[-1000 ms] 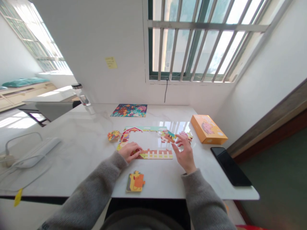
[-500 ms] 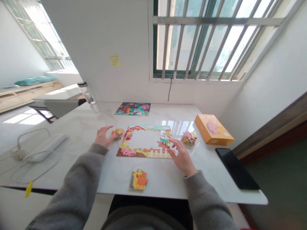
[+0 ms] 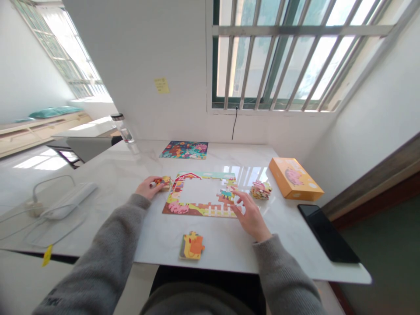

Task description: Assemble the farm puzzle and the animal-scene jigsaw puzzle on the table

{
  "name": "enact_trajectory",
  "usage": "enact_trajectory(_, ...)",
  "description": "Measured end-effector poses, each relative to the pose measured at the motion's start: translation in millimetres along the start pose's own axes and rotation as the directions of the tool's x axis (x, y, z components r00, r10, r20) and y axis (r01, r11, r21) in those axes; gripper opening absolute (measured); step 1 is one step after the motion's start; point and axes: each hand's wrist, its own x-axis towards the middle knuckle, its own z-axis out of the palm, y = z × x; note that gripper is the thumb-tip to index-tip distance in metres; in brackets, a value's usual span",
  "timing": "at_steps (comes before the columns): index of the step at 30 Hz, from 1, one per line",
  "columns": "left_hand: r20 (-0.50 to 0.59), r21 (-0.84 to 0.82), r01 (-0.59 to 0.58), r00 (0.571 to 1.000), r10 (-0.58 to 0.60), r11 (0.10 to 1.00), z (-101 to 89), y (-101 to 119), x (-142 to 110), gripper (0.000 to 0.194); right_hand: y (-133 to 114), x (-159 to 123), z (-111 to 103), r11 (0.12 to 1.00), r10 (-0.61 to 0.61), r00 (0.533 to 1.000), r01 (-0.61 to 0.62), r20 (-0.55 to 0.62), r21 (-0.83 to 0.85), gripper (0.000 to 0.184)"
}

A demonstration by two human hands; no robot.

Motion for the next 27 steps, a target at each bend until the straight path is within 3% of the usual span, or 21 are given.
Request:
enact_trajectory(4, 0.018, 0.061, -0.096, 0.995, 0.095, 0.994, 0.6, -2.3, 0.6, 0.047, -1.8, -0.4, -0.1, 1.0, 0.006, 1.0, -0.006, -0.005, -0.005, 0.039)
enact_trajectory(7, -0.06, 0.123, -0.147, 0.986, 0.155, 0.981, -2.5, 2.4, -1.2, 0.042, -3.1, -0.5, 1.4, 1.0, -0.004, 1.0, 0.004, 0.012, -0.009, 0.038)
enact_trajectory(12, -0.195, 0.122, -0.316, 0.922, 0.335, 0.941, -1.4, 37.2, -16.9, 0.022, -6.3, 0.3, 7.1, 0.999, -0.034, 0.995, 0.038, 0.096, -0.033, 0.035)
enact_trajectory(14, -0.14, 0.04, -0.416, 0.898, 0.417, 0.909, 6.7, 55.9, -26.0, 0.017, -7.2, 0.4, 11.3, 0.998, -0.051, 0.991, 0.056, 0.122, -0.04, 0.033)
enact_trajectory(17, -0.015, 0.002, -0.587, 0.81, 0.587, 0.81, 20.9, 76.9, -36.5, 0.013, -8.5, -0.5, 19.3, 0.996, -0.067, 0.986, 0.076, 0.152, -0.052, 0.031)
enact_trajectory(19, -0.023, 0.039, -0.613, 0.789, 0.614, 0.789, 25.5, 81.5, -38.9, 0.013, -10.1, -1.8, 24.0, 0.994, -0.076, 0.979, 0.089, 0.187, -0.058, 0.03)
enact_trajectory(23, -0.116, 0.163, -0.449, 0.876, 0.469, 0.879, 16.2, 67.1, -31.0, 0.022, -14.4, -4.5, 28.2, 0.991, -0.094, 0.962, 0.116, 0.255, -0.072, 0.027)
enact_trajectory(27, -0.004, 0.248, -0.287, 0.955, 0.298, 0.925, -3.6, 36.3, -9.8, 0.047, -17.2, -4.9, 27.5, 0.988, -0.104, 0.952, 0.132, 0.287, -0.08, 0.02)
